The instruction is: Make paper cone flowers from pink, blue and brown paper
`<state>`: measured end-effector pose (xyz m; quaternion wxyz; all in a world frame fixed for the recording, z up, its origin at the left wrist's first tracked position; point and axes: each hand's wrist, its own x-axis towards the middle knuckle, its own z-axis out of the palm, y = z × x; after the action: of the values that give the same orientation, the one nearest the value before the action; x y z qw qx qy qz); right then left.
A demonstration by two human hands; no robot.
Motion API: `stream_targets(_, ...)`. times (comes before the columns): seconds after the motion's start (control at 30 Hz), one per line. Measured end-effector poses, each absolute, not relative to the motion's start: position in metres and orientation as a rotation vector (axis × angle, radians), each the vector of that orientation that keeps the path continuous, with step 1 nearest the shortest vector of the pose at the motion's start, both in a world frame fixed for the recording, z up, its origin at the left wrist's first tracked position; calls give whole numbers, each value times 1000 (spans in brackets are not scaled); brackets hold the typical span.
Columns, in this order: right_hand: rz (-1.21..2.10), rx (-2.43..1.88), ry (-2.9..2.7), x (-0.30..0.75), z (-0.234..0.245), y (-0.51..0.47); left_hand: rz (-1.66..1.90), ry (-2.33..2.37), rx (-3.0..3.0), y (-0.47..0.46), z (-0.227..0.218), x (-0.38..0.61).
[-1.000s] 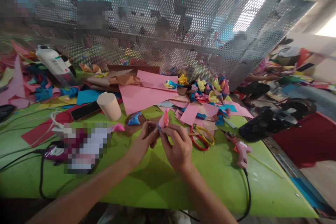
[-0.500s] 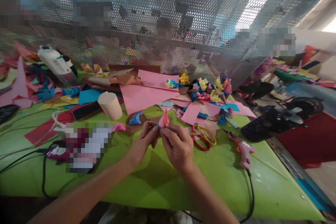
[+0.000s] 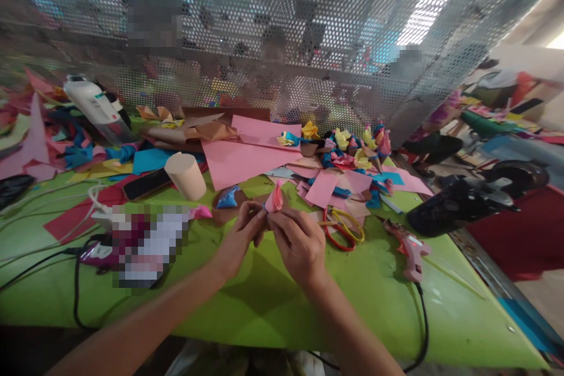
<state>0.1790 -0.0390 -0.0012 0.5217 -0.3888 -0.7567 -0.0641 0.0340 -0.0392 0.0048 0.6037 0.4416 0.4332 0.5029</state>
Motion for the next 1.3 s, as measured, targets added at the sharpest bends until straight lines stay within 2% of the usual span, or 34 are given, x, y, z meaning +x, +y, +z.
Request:
stream_targets(0.5, 321, -1006, -1649, 176, 8, -42, 1214, 1006, 1009, -39, -1, 33)
stream_targets(0.87, 545, -1041, -1469, 168, -4, -39, 1239, 986, 1044, -40, -2, 34)
stream_targets(1.07, 816, -947, -1328, 167, -11, -35, 1233, 986, 1040, -39, -2, 34)
stream_targets(1.3, 829, -923, -1359, 170, -9, -33, 1219, 968, 1002, -39, -2, 32)
